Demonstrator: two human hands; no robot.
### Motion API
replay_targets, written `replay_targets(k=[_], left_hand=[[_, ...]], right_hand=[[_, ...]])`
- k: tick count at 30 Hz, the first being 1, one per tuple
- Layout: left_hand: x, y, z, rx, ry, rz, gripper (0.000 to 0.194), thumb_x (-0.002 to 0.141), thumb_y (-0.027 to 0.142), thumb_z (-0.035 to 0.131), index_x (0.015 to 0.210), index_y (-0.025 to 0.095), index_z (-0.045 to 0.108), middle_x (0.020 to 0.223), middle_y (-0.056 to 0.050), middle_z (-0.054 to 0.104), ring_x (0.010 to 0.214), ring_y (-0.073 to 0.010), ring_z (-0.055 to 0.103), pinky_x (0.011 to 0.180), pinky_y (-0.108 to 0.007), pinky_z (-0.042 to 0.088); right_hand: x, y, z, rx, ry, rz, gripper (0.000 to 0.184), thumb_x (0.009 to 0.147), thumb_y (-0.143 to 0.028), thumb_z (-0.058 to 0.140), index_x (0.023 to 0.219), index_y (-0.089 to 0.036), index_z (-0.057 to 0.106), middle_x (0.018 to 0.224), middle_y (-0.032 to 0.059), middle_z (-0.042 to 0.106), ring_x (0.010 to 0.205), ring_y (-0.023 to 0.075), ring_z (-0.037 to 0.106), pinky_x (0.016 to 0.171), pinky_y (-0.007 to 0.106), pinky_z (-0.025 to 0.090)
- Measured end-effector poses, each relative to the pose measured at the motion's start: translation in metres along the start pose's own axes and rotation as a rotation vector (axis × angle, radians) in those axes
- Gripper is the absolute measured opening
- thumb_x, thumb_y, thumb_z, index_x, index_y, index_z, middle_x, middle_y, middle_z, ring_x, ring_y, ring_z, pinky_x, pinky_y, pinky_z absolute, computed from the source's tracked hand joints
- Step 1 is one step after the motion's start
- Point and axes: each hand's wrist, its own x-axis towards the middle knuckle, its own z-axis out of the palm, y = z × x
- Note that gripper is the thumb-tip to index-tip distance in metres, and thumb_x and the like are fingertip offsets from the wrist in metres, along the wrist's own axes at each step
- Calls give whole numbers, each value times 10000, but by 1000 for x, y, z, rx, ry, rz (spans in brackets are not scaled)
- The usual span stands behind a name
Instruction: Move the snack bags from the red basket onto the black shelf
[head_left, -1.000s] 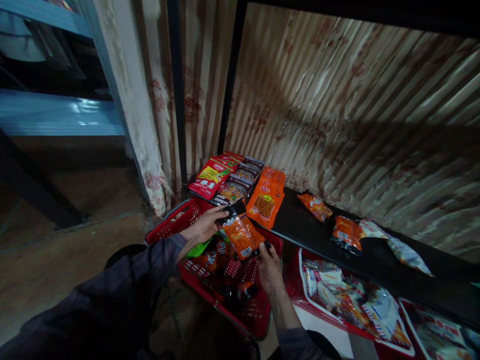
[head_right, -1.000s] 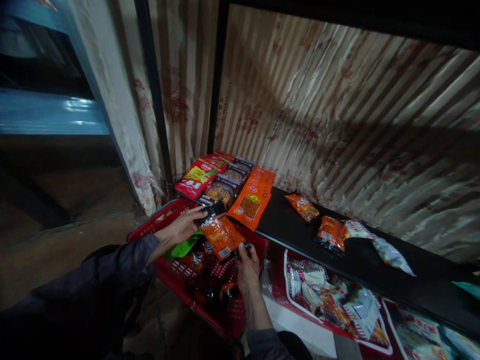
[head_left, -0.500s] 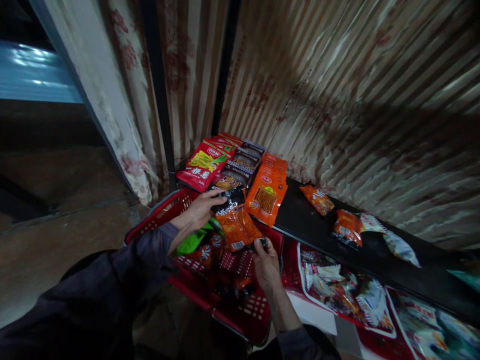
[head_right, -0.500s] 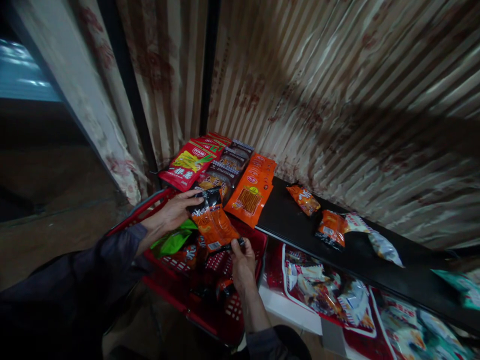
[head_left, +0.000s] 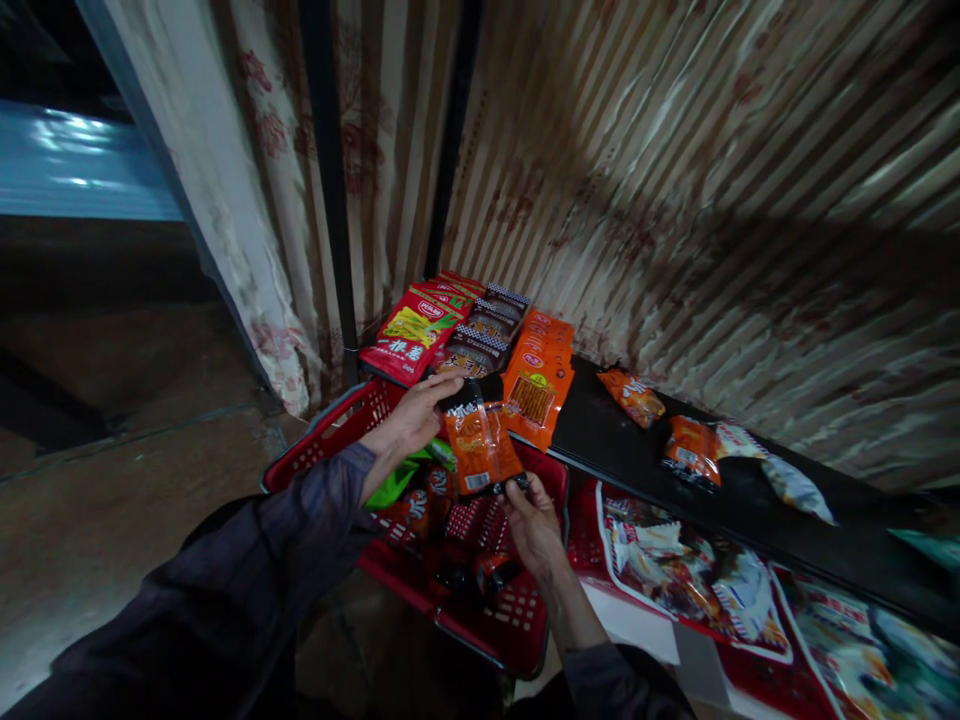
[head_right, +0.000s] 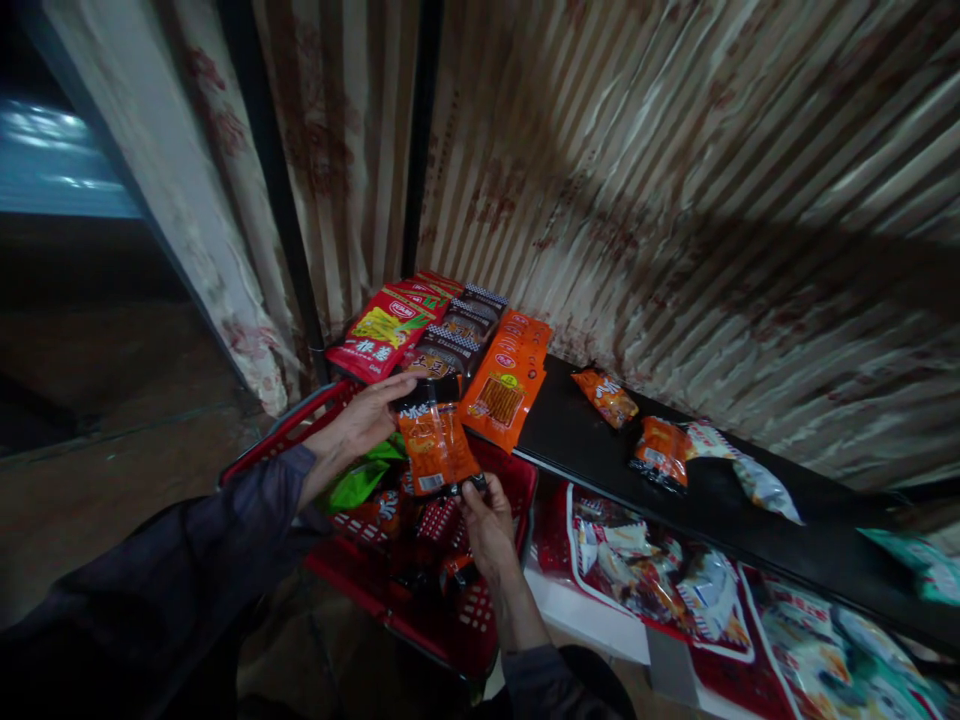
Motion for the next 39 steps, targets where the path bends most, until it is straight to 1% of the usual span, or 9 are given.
replay_targets(k=[4, 8, 15, 19, 24, 27, 32, 35, 39], left_hand=[[-7, -10, -2, -35, -3, -75, 211, 725, 116, 746, 935, 108, 729, 975, -100, 757, 931, -228, 697, 870, -336, 536], [-14, -18, -8, 20, -85, -168, 227, 736, 173, 755, 950, 105, 718, 978, -114, 757, 917, -237, 708, 854, -338, 546], [-26, -27, -2, 150, -180, -113, 419, 619, 169, 854, 1002, 133, 688, 1008, -98, 750, 966, -248, 700, 902, -357, 523], [-28, -28, -2, 232, -161, -65, 446, 604, 220, 878, 994, 136, 677, 994, -92, 749, 934, -247, 701, 871, -356, 528], [-28, -29, -7, 230, -123, -35, 494, 628, 243, 869, 1064, 155, 655, 995, -80, 746, 947, -246, 697, 904, -373, 519], [-33, -33, -7, 234, -161, -64, 529, 643, 252, 864, 1115, 161, 643, 1018, -85, 741, 970, -250, 694, 897, -372, 525], [-43, -44, -6, 284, -240, -155, 499, 633, 227, 871, 1078, 149, 658, 1049, -104, 740, 965, -256, 701, 856, -349, 541], [-43, -48, -7, 264, -207, -159, 525, 632, 212, 870, 1107, 150, 655, 1017, -97, 749, 930, -247, 711, 842, -340, 550], [-39, -49, -6, 184, -140, -173, 511, 684, 180, 830, 1159, 147, 645, 1021, -95, 750, 930, -234, 713, 880, -352, 554]], right_hand=[[-1, -5, -1, 54, -5, -33, 330, 564, -316, 897, 748, -233, 636, 694, -71, 594, 679, 87, 575, 692, 216, 508], [-3, -6, 1, 109, -43, -23, 310, 582, -292, 895, 755, -225, 646, 719, -68, 605, 678, 78, 570, 688, 204, 509], [-9, -2, 7, 124, -61, 61, 340, 545, -281, 918, 752, -194, 663, 746, -40, 665, 703, 94, 618, 712, 225, 548], [-13, -3, 10, 125, -70, 120, 372, 526, -268, 925, 795, -179, 685, 838, -10, 715, 740, 112, 661, 703, 229, 573], [-14, -1, 12, 134, -71, 132, 382, 529, -274, 926, 806, -178, 680, 816, -10, 723, 690, 108, 665, 665, 230, 587], [-12, 2, 12, 154, -52, 109, 376, 528, -268, 926, 791, -191, 668, 782, -27, 712, 686, 105, 661, 674, 236, 593], [-8, 0, 12, 162, -15, 54, 402, 505, -285, 930, 782, -202, 651, 764, -46, 698, 676, 95, 655, 655, 218, 592], [-9, -7, 14, 132, -18, 14, 381, 526, -305, 917, 756, -200, 632, 717, -58, 672, 632, 85, 638, 630, 208, 586], [-12, -15, 15, 63, -54, -14, 359, 550, -336, 893, 749, -208, 623, 675, -56, 667, 601, 107, 647, 573, 217, 567]])
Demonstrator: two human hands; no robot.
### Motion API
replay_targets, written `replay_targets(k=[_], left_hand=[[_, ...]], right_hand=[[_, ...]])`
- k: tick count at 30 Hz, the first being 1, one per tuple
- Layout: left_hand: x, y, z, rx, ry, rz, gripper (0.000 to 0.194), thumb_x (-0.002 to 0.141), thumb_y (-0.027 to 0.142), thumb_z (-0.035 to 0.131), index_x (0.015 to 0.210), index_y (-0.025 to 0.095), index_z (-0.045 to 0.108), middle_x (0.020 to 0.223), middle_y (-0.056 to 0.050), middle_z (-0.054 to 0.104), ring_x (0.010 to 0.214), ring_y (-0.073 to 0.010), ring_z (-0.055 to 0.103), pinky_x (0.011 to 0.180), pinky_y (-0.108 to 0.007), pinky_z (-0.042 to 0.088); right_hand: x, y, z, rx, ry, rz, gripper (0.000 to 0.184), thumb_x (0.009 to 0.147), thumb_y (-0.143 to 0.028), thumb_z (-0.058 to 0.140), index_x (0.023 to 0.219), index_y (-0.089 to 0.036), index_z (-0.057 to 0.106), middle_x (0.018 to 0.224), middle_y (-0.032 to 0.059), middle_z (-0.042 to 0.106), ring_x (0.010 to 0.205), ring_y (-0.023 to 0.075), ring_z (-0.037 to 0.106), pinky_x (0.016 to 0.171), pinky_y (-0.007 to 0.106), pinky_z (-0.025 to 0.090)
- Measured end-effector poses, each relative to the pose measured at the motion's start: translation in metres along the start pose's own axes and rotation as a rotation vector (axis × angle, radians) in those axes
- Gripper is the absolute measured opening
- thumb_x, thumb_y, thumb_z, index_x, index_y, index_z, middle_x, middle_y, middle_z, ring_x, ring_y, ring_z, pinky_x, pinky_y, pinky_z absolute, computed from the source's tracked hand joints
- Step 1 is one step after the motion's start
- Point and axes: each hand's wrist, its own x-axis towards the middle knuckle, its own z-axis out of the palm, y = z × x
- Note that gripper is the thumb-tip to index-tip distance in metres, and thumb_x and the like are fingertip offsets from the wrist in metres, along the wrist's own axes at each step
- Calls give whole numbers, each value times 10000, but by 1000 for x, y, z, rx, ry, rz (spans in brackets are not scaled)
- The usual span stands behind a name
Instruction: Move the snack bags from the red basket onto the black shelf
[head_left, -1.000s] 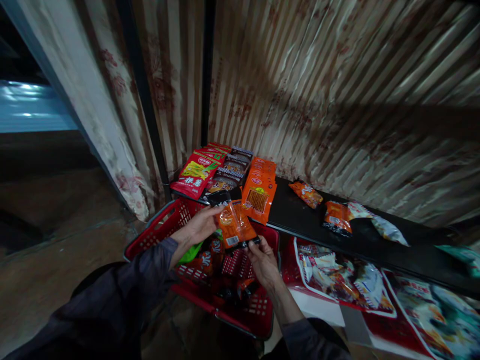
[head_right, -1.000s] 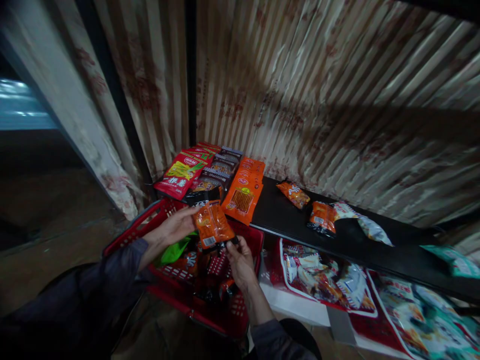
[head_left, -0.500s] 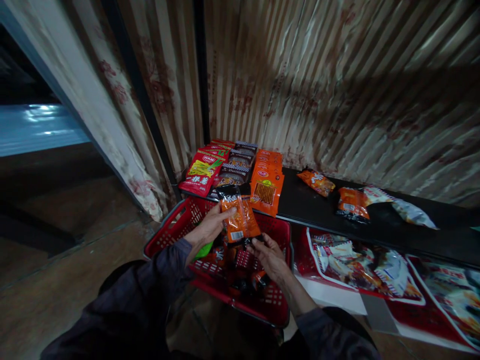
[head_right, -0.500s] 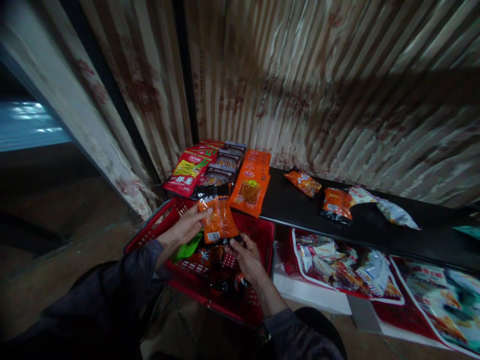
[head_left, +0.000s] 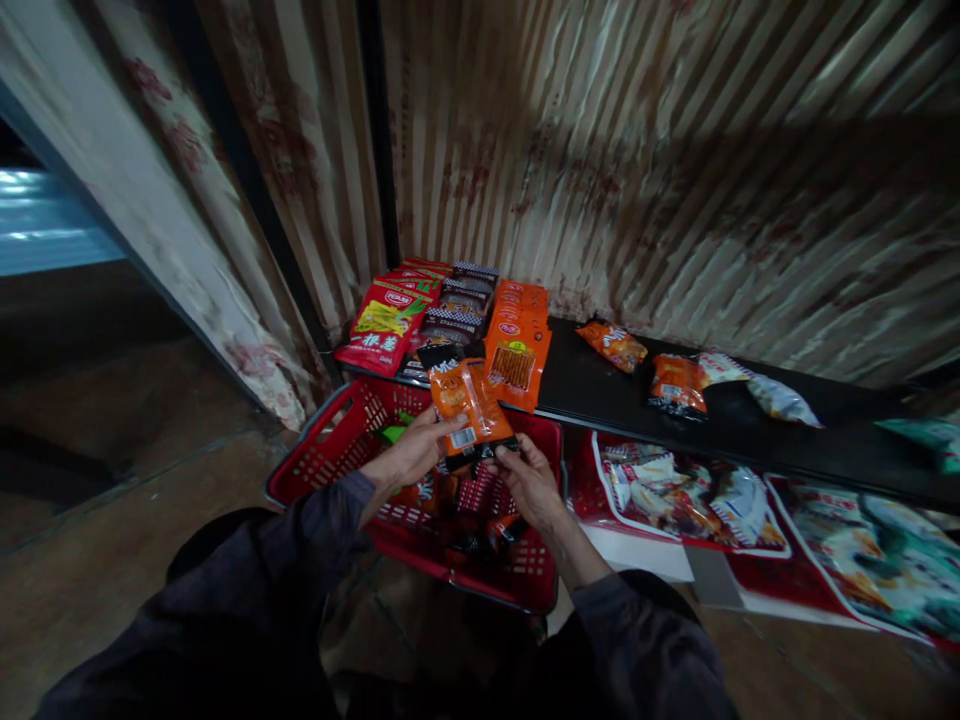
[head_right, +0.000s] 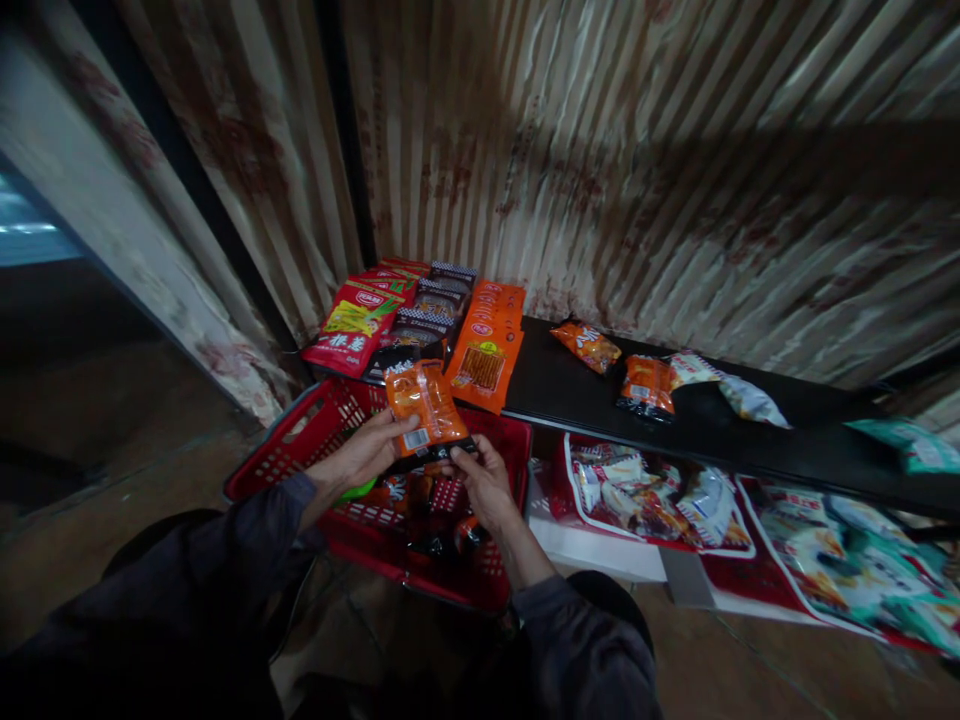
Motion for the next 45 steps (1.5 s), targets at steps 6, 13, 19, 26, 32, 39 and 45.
replay_targets(k=[6, 13, 19, 26, 32, 39, 45], left_hand=[[1, -1, 2, -20, 12, -12, 497, 717, 205, 816, 1180, 152, 643, 1033, -93, 747, 926, -235, 715, 884, -362, 559], [3, -1, 0, -40, 14, -20, 420, 729, 252, 809, 1114, 150, 675, 1058, -103, 743, 938, -248, 713, 871, -361, 560], [2, 1, -1, -53, 47, -17, 392, 724, 305, 811, 1062, 149, 689, 1054, -102, 744, 975, -260, 704, 872, -360, 557], [-2, -6, -3, 93, 36, 75, 475, 729, 343, 799, 1157, 200, 654, 1143, -70, 729, 1010, -233, 694, 936, -355, 522], [-5, -12, -1, 149, -44, 100, 649, 750, 373, 775, 1344, 233, 552, 1331, -80, 634, 1216, -279, 593, 1077, -433, 420], [-8, -11, 1, 155, -130, 76, 768, 749, 387, 779, 1440, 276, 462, 1447, -58, 535, 1363, -297, 448, 1153, -451, 322], [-13, -6, 5, 51, -185, 51, 686, 795, 396, 728, 1426, 281, 485, 1459, -65, 521, 1346, -312, 464, 1087, -460, 390]], right_hand=[[0, -2, -1, -22, -13, -6, 310, 566, -323, 867, 736, -215, 632, 657, -52, 667, 593, 114, 643, 552, 215, 531], [0, -1, -2, -34, -23, 39, 358, 545, -334, 894, 752, -196, 638, 654, -60, 653, 556, 84, 595, 533, 186, 472], [4, 8, -5, -105, -31, 3, 401, 604, -358, 858, 928, -217, 670, 827, -19, 710, 696, 129, 631, 635, 239, 504], [7, 14, -15, -728, 136, -598, 534, 792, -341, 691, 1298, -239, 554, 1351, 100, 572, 1214, 234, 548, 979, 415, 497], [-2, 11, -10, -1180, 39, -963, 479, 910, -353, 556, 1371, -241, 492, 1448, 133, 487, 1341, 279, 460, 1072, 539, 418], [-5, 10, -7, -1186, -2, -931, 619, 929, -439, 498, 1480, -214, 331, 1492, 156, 437, 1385, 297, 412, 1100, 562, 384], [-5, 5, -9, -1158, -83, -862, 887, 848, -596, 565, 1542, -204, 177, 1587, 165, 269, 1459, 341, 274, 1145, 593, 301]])
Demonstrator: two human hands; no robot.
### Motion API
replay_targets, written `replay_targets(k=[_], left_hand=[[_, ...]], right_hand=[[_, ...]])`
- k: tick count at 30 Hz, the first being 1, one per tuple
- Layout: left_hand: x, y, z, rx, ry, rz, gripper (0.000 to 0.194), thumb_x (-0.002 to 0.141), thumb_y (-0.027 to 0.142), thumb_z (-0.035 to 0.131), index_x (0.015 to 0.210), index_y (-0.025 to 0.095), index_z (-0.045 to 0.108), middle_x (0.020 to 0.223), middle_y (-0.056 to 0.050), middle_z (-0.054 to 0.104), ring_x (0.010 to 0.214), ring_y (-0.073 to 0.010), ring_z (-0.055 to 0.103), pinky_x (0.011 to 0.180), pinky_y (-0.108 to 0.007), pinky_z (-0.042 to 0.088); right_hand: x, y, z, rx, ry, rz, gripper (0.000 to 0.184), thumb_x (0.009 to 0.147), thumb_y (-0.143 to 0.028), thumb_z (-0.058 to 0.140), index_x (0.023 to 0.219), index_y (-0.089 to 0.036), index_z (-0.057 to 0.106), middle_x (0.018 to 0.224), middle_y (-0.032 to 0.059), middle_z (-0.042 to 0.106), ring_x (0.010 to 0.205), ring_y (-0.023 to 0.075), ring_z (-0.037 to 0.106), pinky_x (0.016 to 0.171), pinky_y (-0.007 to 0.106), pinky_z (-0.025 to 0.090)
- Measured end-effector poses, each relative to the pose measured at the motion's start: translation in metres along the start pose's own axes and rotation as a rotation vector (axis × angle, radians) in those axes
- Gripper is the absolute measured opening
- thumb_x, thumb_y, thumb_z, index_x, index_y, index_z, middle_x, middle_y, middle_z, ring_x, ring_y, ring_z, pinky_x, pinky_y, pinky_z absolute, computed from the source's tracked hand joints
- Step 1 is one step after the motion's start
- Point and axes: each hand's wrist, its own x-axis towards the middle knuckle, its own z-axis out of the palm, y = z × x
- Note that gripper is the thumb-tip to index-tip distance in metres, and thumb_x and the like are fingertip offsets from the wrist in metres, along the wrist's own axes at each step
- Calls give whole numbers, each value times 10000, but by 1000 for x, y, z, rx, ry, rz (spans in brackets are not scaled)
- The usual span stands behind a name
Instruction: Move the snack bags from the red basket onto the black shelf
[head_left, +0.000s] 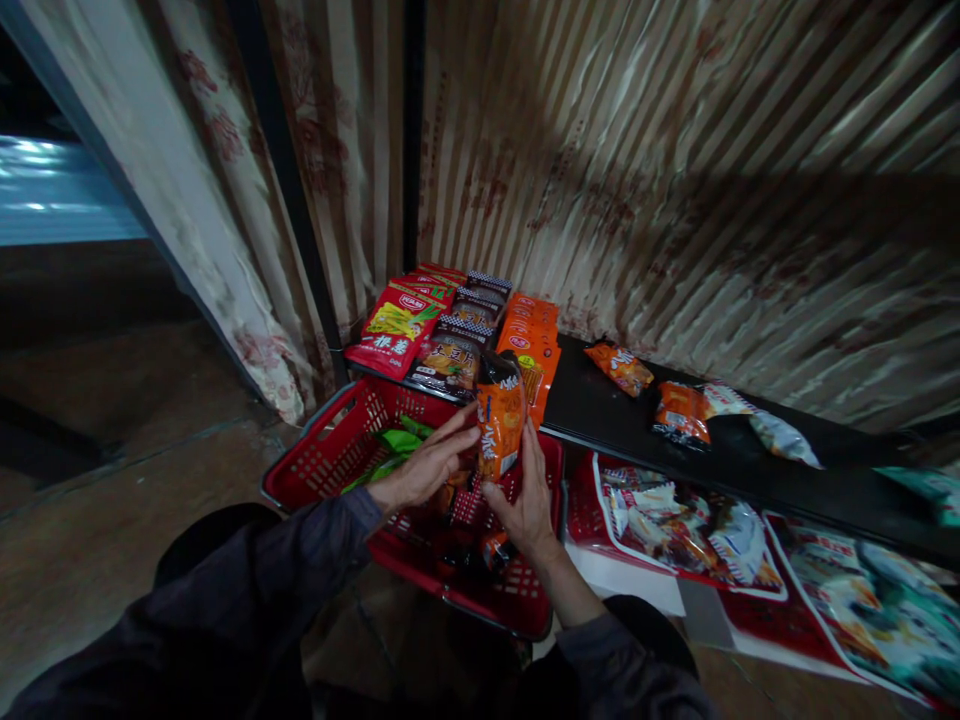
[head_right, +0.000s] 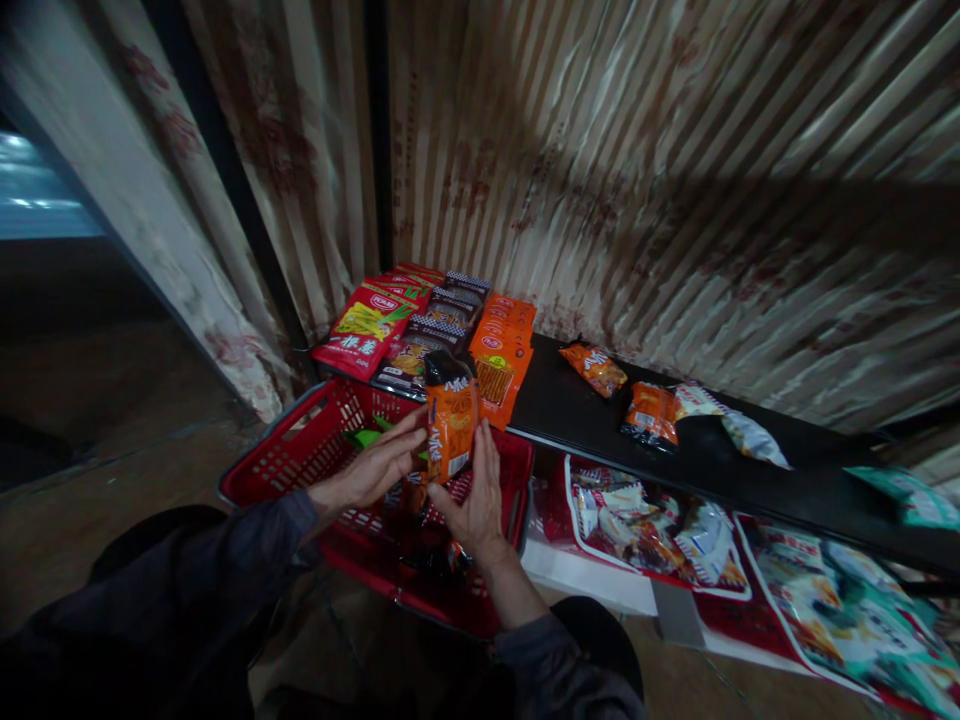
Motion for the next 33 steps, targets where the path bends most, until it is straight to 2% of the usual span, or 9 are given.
replay_targets(k=[4, 7, 9, 12, 15, 19, 23, 28, 33], left_hand=[[-2, -2, -1, 53, 16, -23, 747, 770, 360, 744, 1452, 297, 447, 1503, -71, 468, 1347, -326, 456, 1056, -451, 410], [-4, -7, -4, 110, 18, -39, 818, 758, 341, 749, 1489, 309, 383, 1529, -72, 430, 1351, -322, 451, 1067, -447, 398], [-5, -9, -5, 163, -3, 7, 820, 772, 353, 741, 1499, 307, 366, 1540, -69, 414, 1366, -313, 432, 1089, -437, 378], [-9, -10, -3, 316, -34, 80, 746, 810, 379, 717, 1482, 296, 403, 1536, -67, 419, 1370, -303, 422, 1101, -428, 370], [-11, -7, 1, 432, -31, 117, 624, 837, 406, 687, 1414, 263, 498, 1481, -86, 487, 1321, -293, 477, 1060, -418, 418], [-6, -4, 1, 520, 80, 196, 466, 803, 442, 689, 1195, 193, 654, 1251, -116, 650, 1132, -263, 602, 881, -361, 526], [6, -3, -7, 518, 224, 191, 359, 758, 447, 680, 971, 160, 706, 993, -96, 708, 892, -221, 649, 664, -299, 536], [9, 1, -10, 440, 334, 128, 341, 710, 436, 693, 924, 170, 704, 914, -58, 688, 823, -192, 627, 637, -278, 501], [3, 2, -3, 389, 257, 29, 350, 685, 489, 721, 859, 188, 686, 912, -43, 697, 908, -222, 626, 742, -310, 480]], right_hand=[[-1, -1, 1, 114, -52, 129, 984, 777, -663, 615, 1536, -195, 200, 1600, 161, 228, 1474, 353, 225, 1173, 586, 248], [0, -4, 1, 209, -62, 218, 958, 765, -624, 653, 1522, -205, 244, 1611, 147, 195, 1484, 339, 201, 1190, 564, 219], [1, -7, -1, 272, -43, 256, 933, 754, -573, 689, 1511, -215, 277, 1609, 132, 209, 1486, 332, 200, 1202, 546, 196], [2, -11, -5, 434, -14, 333, 878, 748, -470, 728, 1492, -238, 323, 1571, 100, 321, 1468, 315, 260, 1208, 511, 202], [3, -13, -10, 735, 13, 450, 837, 718, -349, 758, 1459, -284, 374, 1501, 51, 451, 1416, 280, 376, 1184, 465, 276], [6, -12, -16, 1165, 115, 687, 673, 675, -262, 708, 1325, -294, 537, 1271, 15, 662, 1243, 249, 569, 1121, 462, 370], [10, -13, -23, 1432, 39, 869, 529, 668, -295, 645, 1193, -231, 642, 1077, 47, 744, 1063, 283, 664, 1038, 516, 448], [12, -14, -27, 1361, -77, 881, 521, 681, -405, 609, 1158, -203, 666, 1020, 78, 756, 1061, 316, 660, 1040, 581, 428], [15, -12, -24, 1192, -161, 778, 648, 761, -564, 462, 1251, -173, 624, 1064, 118, 736, 1120, 345, 631, 1025, 628, 418]])
